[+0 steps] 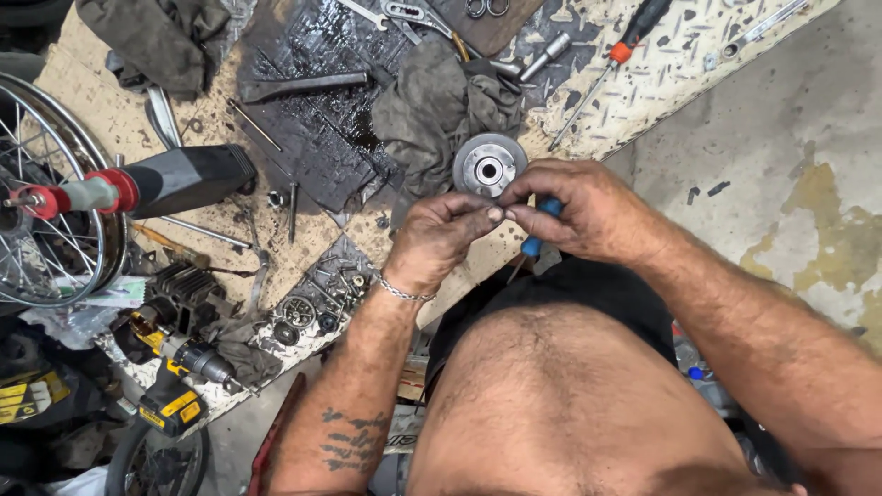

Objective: The person uses a screwdriver to work on a circular metal part on a workbench. They then pick up a small metal piece and place it into the part. Finally, they lift a larger engine casing and place the circular part into it.

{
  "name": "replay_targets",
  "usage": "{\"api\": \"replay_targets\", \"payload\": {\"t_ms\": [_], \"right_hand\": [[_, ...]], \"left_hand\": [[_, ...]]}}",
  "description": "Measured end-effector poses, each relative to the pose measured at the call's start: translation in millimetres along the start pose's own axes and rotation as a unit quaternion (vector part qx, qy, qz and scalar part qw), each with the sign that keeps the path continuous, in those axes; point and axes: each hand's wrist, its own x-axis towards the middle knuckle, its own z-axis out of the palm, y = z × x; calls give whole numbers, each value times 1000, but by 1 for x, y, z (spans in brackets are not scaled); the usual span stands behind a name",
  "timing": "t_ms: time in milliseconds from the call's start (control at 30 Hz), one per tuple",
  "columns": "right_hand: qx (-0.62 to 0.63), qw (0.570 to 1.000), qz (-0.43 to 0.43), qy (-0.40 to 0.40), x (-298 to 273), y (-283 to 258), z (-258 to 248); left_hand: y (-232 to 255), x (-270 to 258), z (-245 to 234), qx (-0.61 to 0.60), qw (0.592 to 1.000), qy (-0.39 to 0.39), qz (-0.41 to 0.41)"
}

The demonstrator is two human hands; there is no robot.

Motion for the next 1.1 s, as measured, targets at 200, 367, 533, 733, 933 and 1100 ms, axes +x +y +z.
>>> {"api": "replay_targets", "payload": {"t_ms": [200, 367, 533, 733, 933, 1100], "right_hand": [[-37, 979, 100, 176, -16, 36, -22], [-25, 892, 342, 296, -5, 94, -51], [48, 915, 327, 231, -1, 113, -26], [-333, 919, 21, 211, -5, 99, -4], [-35, 992, -69, 103, -2, 10, 14], [-33, 994, -26, 97, -1, -4, 9]], "left_hand": [[19, -16, -2, -21, 998, 40, -34], [-15, -7, -28, -13, 999, -5, -32], [-20, -10, -22, 23, 997, 35, -64], [-18, -3, -13, -7, 997, 71, -25], [-35, 15, -5, -24, 998, 53, 16], [-24, 8, 6, -31, 998, 31, 36]]}}
